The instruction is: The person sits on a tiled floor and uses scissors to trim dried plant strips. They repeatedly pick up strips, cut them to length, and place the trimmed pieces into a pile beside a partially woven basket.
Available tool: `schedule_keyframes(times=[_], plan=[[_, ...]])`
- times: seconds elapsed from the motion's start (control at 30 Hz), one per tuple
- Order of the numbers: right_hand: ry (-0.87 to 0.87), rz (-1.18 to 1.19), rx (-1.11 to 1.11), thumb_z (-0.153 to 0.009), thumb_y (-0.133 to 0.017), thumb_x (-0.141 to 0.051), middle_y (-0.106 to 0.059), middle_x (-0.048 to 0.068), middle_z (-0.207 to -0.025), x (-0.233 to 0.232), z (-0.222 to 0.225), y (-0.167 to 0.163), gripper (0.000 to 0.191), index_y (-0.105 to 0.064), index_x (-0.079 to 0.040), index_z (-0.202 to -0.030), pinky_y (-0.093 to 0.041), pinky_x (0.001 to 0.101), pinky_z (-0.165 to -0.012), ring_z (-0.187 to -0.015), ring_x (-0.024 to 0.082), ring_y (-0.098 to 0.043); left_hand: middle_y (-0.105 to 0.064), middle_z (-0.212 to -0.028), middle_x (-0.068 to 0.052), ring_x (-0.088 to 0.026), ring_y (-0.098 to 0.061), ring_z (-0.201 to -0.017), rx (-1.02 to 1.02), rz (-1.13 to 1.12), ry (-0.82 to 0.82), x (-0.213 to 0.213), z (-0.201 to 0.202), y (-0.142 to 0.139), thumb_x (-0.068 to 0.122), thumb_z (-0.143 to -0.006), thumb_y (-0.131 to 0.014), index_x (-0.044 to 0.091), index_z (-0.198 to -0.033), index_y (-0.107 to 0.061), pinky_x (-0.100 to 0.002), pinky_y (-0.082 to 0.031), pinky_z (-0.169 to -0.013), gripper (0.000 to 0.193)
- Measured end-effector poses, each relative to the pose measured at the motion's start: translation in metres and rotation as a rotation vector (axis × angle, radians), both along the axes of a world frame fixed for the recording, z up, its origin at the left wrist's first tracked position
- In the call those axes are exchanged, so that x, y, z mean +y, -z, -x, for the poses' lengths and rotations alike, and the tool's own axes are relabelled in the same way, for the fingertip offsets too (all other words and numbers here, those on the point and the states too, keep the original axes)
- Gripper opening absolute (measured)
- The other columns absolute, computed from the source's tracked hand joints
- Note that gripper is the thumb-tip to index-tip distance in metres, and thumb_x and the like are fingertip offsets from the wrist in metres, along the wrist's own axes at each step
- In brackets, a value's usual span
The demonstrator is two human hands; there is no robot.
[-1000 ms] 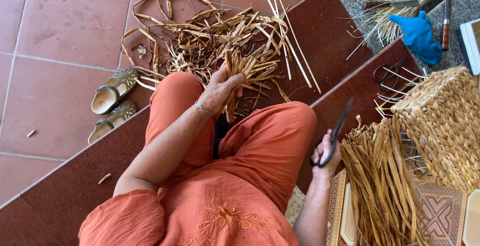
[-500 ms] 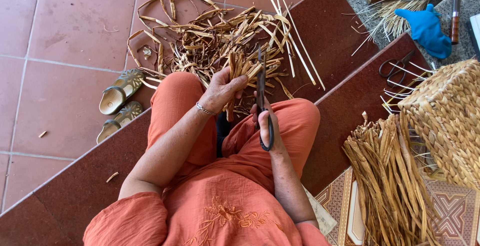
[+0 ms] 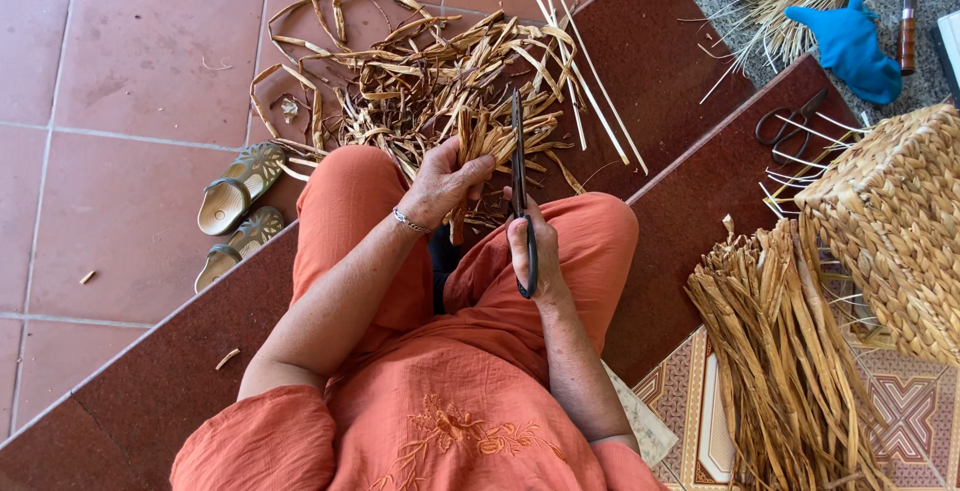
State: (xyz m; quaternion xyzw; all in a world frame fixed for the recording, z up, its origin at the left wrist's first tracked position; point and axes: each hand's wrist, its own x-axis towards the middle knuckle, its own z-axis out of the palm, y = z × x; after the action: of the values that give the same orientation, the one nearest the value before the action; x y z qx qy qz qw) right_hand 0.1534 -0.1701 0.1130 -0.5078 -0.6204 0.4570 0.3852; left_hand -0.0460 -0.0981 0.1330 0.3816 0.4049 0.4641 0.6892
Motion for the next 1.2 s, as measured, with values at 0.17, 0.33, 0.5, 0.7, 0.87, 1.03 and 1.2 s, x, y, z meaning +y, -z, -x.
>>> schedule_keyframes(times=[0.17, 0.33, 0.5, 0.7, 0.87, 1.03, 1.2], plan=[[0.072, -0.043, -0.046, -0.110, -0.037, -0.056, -0.046, -0.006, -0.062, -0.003, 0.008, -0.001, 0.067, -0.062, 0.002, -0.133, -0.039, 0.0256, -0.051, -0.054, 0.005, -0.047, -0.062, -0.084, 0.002, -0.006, -0.054, -0.063, 0.009, -0.023, 0.000, -0.001, -0.001, 0.000, 0.019, -0.102, -0.068, 0.004, -0.112, -0.062, -0.022, -0.047, -0.056, 0.019], [0.125, -0.113, 0.035, -0.109, -0.036, -0.058, -0.046, -0.006, -0.063, -0.009, 0.006, -0.006, 0.071, -0.056, 0.003, -0.139, -0.037, 0.0234, -0.049, -0.053, 0.004, -0.045, -0.059, -0.085, 0.003, -0.005, -0.052, -0.065, 0.041, -0.032, -0.030, -0.001, -0.001, 0.007, 0.021, -0.105, -0.062, 0.007, -0.116, -0.063, -0.022, -0.045, -0.058, 0.018], [-0.072, -0.046, 0.185, -0.108, -0.034, -0.064, -0.049, -0.006, -0.074, -0.021, 0.004, -0.011, 0.079, -0.050, 0.003, -0.148, -0.039, 0.0208, -0.053, -0.060, 0.003, -0.044, -0.060, -0.084, 0.000, -0.007, -0.055, -0.067, -0.017, -0.059, -0.035, 0.002, -0.003, 0.015, 0.020, -0.109, -0.059, 0.005, -0.114, -0.061, -0.024, -0.049, -0.060, 0.016], [-0.028, 0.071, 0.133, -0.106, -0.034, -0.066, -0.054, -0.005, -0.080, -0.025, 0.011, -0.004, 0.081, -0.050, 0.001, -0.150, -0.042, 0.0202, -0.055, -0.062, 0.003, -0.046, -0.061, -0.087, 0.002, -0.005, -0.057, -0.066, -0.015, -0.086, -0.101, 0.001, -0.003, 0.012, 0.019, -0.107, -0.058, 0.007, -0.120, -0.059, -0.021, -0.048, -0.057, 0.018], [0.000, 0.005, 0.054, -0.105, -0.034, -0.067, -0.058, -0.001, -0.085, -0.024, 0.009, -0.006, 0.084, -0.049, 0.001, -0.151, -0.047, 0.0210, -0.062, -0.068, 0.005, -0.051, -0.065, -0.091, 0.002, -0.005, -0.058, -0.067, 0.034, -0.069, -0.130, 0.004, -0.006, 0.018, 0.020, -0.107, -0.058, 0.007, -0.122, -0.063, -0.021, -0.051, -0.059, 0.022], [-0.016, -0.085, 0.012, -0.104, -0.030, -0.071, -0.061, 0.002, -0.091, -0.025, 0.013, -0.013, 0.088, -0.047, 0.001, -0.153, -0.053, 0.0237, -0.072, -0.081, 0.010, -0.060, -0.063, -0.090, 0.003, -0.004, -0.058, -0.069, 0.136, -0.099, -0.157, 0.002, -0.009, 0.033, 0.021, -0.108, -0.059, 0.006, -0.121, -0.066, -0.021, -0.051, -0.059, 0.021], [0.010, -0.097, -0.013, -0.107, -0.030, -0.069, -0.062, 0.007, -0.102, -0.023, 0.017, -0.012, 0.085, -0.047, 0.004, -0.148, -0.052, 0.0302, -0.082, -0.093, 0.017, -0.062, -0.060, -0.087, 0.004, -0.003, -0.056, -0.067, 0.136, -0.174, -0.178, 0.003, -0.012, 0.037, 0.019, -0.106, -0.063, 0.007, -0.120, -0.065, -0.020, -0.049, -0.058, 0.018]])
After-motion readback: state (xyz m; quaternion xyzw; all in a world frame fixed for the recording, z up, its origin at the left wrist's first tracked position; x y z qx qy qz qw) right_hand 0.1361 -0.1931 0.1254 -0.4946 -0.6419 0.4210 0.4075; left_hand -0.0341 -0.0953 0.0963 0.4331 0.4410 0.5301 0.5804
